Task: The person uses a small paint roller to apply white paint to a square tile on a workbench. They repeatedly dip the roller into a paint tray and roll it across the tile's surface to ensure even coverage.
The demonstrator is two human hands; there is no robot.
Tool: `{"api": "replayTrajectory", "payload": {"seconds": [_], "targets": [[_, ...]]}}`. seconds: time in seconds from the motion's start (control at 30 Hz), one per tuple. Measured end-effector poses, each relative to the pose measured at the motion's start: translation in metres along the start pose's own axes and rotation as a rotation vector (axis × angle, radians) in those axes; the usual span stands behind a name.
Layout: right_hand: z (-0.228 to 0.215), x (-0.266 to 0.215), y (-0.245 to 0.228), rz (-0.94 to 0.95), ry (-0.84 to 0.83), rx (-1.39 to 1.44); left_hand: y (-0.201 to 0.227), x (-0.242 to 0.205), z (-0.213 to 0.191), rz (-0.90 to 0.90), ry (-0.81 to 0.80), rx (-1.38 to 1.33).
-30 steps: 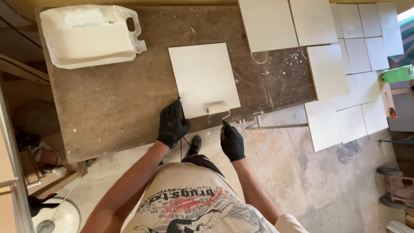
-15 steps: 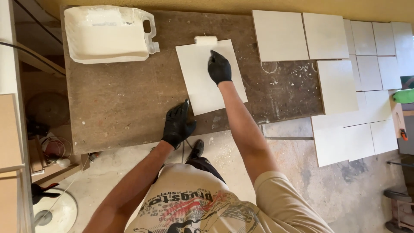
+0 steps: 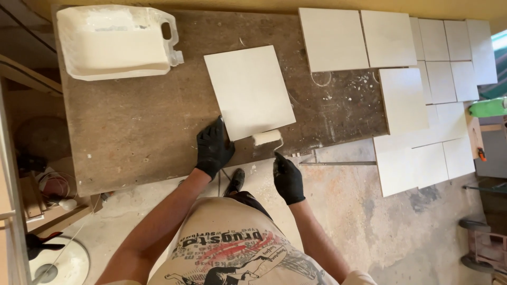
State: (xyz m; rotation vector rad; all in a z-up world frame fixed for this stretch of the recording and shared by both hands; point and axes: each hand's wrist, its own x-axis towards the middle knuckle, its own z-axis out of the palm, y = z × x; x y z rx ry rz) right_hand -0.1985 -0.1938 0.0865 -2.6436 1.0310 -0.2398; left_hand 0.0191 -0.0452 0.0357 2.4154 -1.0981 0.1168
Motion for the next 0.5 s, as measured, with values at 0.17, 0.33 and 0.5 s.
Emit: {"api": "replayTrajectory", "payload": {"seconds": [0.17,0.33,0.5], "targets": [[0.022,0.028,0.036,0.047,0.067,0.097,0.011,0.006,0.0,-0.03,0.039,-0.078],[0.032,0.107,0.022,0.018,-0.082,0.108,0.011,0.01,-0.003,-0.051,0.018,-0.108],[0.088,0.249,-0.003,-0.085,-0.031,0.133,0.005,0.006,0.019,-0.046,0.033,-0.002]]}}
